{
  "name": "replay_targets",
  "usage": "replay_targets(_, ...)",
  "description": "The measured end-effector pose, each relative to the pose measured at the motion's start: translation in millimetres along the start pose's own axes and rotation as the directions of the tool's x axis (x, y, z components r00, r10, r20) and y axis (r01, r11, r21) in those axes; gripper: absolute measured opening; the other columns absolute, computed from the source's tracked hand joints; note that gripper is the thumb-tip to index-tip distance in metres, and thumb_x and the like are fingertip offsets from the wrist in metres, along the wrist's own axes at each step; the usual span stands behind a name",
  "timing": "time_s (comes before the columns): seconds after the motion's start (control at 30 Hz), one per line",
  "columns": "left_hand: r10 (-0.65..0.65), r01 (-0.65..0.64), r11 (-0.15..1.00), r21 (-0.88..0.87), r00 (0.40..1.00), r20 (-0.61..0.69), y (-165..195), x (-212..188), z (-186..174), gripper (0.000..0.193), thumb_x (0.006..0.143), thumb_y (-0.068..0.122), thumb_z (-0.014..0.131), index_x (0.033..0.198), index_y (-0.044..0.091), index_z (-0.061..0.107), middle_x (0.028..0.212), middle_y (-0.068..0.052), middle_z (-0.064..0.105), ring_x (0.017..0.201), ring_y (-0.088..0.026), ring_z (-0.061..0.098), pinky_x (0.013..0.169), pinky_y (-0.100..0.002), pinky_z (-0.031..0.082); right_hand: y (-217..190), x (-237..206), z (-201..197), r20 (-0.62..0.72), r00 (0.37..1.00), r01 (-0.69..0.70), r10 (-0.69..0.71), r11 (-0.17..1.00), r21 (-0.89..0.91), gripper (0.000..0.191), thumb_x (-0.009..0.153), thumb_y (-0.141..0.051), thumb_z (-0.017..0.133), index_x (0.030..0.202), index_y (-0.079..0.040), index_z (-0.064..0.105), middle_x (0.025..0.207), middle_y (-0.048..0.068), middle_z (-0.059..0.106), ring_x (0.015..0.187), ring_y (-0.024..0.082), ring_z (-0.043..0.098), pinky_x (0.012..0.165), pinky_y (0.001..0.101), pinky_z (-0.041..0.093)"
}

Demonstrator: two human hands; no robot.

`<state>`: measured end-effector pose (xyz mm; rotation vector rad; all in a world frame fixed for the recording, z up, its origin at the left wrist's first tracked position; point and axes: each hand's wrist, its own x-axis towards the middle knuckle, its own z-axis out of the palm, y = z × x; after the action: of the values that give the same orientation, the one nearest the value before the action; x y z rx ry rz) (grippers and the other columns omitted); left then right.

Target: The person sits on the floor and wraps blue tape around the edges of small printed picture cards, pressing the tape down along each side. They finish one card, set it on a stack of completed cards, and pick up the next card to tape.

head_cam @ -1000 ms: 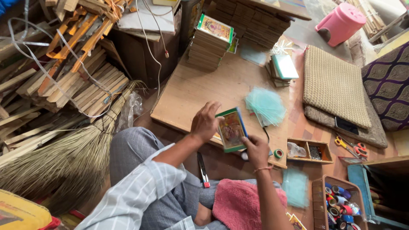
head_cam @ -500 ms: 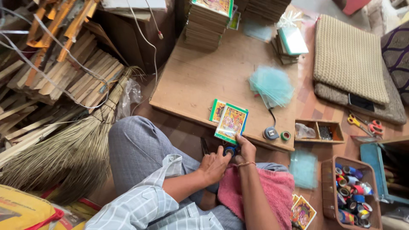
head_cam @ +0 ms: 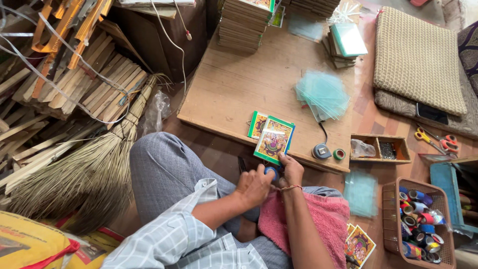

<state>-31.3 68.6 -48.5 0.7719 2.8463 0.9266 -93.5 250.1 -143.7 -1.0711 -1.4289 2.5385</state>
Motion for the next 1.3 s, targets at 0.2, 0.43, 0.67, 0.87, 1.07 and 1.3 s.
replay_targets(0.2,-0.095,0.095,0.995,-0.008,0.988,-0.121,-55,19,-32,0.026,0.083,0.031,0.079,0.085,0.007,0.069,0.098,-0.018,0.064,0.083,-0.040,0.068,0.069,-0.052,0.056,0,8,-6,-0.009,1.000,0.000,-0.001,0.999,-0.054,0.020,0.091,-0.009,0.075,0.106,0.005,0.074,0.090,0.009,0.074,0.071,0.019,0.069,0.066,0.0326,0.059)
replay_targets(0.43,-0.250,0.225,0.964,-0.141,0.949,-0.192,-77,44,-22,0.033,0.070,0.027,0.087,0.073,-0.001,0.070,0.085,-0.023,0.069,0.085,-0.042,0.069,0.076,-0.050,0.056,-14,-3,-2,0.035,0.999,-0.039,0.041,0.998,-0.043,0.026,0.090,-0.009,0.075,0.110,0.007,0.072,0.093,0.011,0.075,0.076,0.022,0.072,0.070,0.0350,0.061)
replay_targets(0.67,-0.358,0.278,0.847,-0.453,0.928,-0.099,-81,42,-10,0.030,0.066,0.022,0.082,0.092,0.009,0.079,0.091,-0.017,0.076,0.088,-0.033,0.075,0.081,-0.041,0.058,-26,-51,-20,0.034,0.987,0.161,-0.159,0.984,-0.081,0.037,0.092,-0.006,0.067,0.126,0.008,0.064,0.104,0.009,0.077,0.098,0.022,0.074,0.085,0.0346,0.064)
replay_targets(0.87,-0.362,0.293,0.852,-0.435,0.929,-0.083,-80,41,-4,0.027,0.069,0.025,0.083,0.091,0.011,0.081,0.092,-0.013,0.077,0.089,-0.030,0.075,0.083,-0.040,0.058,-17,-91,-12,0.212,0.843,0.518,-0.494,0.642,-0.565,0.042,0.087,0.008,0.069,0.129,0.003,0.068,0.112,0.013,0.076,0.104,0.016,0.072,0.087,0.0283,0.058)
replay_targets(1.07,-0.322,0.243,0.881,-0.406,0.937,-0.138,-72,36,-7,0.028,0.068,0.023,0.085,0.091,0.009,0.079,0.090,-0.015,0.072,0.090,-0.034,0.071,0.082,-0.044,0.055,-26,-92,-2,0.290,0.828,0.559,-0.479,0.737,-0.380,0.046,0.085,0.007,0.069,0.131,0.004,0.062,0.116,0.010,0.073,0.105,0.017,0.070,0.088,0.0282,0.057)
replay_targets(1.3,-0.120,0.070,0.940,-0.334,0.984,-0.133,-2,-30,-7,0.028,0.079,0.014,0.080,0.102,0.003,0.068,0.099,-0.018,0.063,0.098,-0.039,0.060,0.087,-0.048,0.049,-35,-58,-7,0.125,0.987,0.113,-0.102,0.990,-0.088,0.025,0.092,-0.011,0.076,0.112,0.003,0.071,0.089,0.003,0.072,0.057,0.004,0.051,0.057,0.0203,0.048)
